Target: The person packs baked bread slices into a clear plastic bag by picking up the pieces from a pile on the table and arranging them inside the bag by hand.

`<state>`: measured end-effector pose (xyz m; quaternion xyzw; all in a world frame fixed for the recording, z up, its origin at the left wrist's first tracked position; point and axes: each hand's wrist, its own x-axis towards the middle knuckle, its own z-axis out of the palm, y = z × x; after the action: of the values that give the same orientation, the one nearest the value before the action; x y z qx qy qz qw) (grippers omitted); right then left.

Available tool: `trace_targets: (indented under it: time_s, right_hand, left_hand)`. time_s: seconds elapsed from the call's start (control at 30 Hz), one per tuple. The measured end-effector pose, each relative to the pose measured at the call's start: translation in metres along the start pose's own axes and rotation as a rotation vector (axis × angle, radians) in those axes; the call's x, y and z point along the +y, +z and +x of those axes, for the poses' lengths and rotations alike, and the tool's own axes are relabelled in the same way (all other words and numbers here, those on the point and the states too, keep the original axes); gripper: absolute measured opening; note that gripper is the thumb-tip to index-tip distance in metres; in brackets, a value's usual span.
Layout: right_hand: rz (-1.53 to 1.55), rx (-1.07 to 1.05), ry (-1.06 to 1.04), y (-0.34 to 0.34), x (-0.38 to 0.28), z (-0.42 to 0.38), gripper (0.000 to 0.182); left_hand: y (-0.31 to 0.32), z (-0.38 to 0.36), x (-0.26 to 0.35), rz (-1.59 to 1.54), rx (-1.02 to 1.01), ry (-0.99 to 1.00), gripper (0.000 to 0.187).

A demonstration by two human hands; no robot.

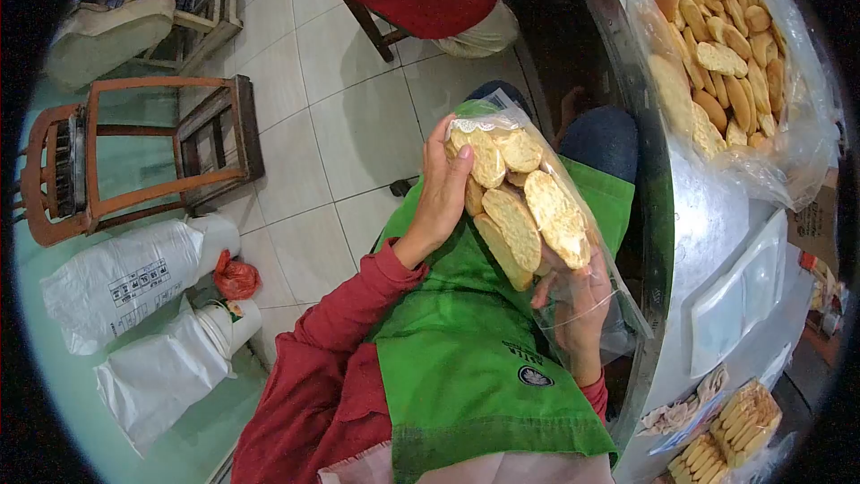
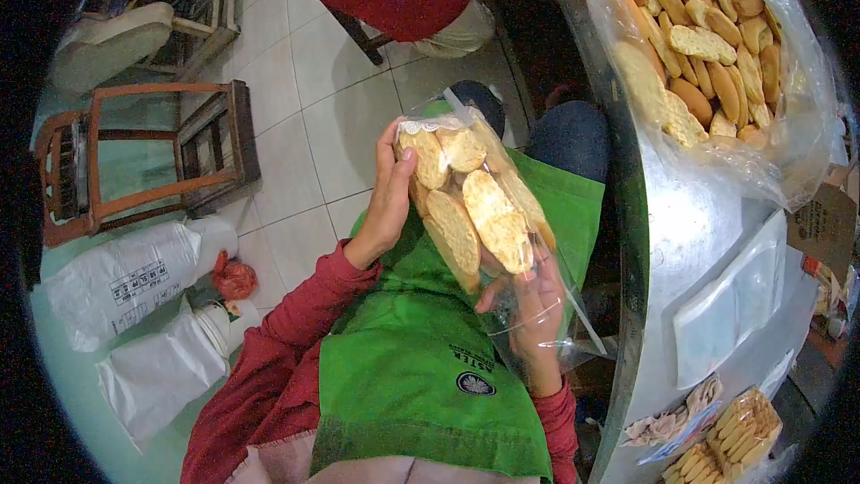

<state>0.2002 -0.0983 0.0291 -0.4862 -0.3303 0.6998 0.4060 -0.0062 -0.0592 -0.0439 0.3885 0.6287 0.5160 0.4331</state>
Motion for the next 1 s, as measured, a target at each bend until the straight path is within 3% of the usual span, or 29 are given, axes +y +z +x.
trace_targets:
  time_s: [0.23,0.53,0.8,0.9,0.93,1.0]
  right_hand:
    - [0.016,0.062,-0.002,0.001,-0.001,0.005,0.056]
    - [-0.049,0.013,0.007,-0.002,-0.010,0.009,0.054]
    - [0.045,-0.011,0.080,-0.001,-0.012,0.010,0.069]
    - [0.033,-0.094,0.106,-0.006,-0.014,0.009,0.074]
    - [0.019,-0.132,0.114,-0.007,-0.014,0.006,0.075]
    - [0.066,-0.121,0.113,-0.009,-0.010,0.001,0.060]
  left_hand:
    - [-0.003,0.000,0.003,0.089,-0.033,0.062,0.057]
    - [-0.013,0.003,0.002,0.152,-0.106,0.100,0.059]
    - [-0.013,0.006,0.004,0.152,-0.065,0.115,0.052]
    - [-0.031,0.032,0.017,-0.134,-0.111,-0.127,0.042]
    - [-0.039,0.045,0.008,-0.097,-0.166,-0.115,0.041]
    - [-0.049,0.066,0.001,-0.306,-0.390,-0.194,0.040]
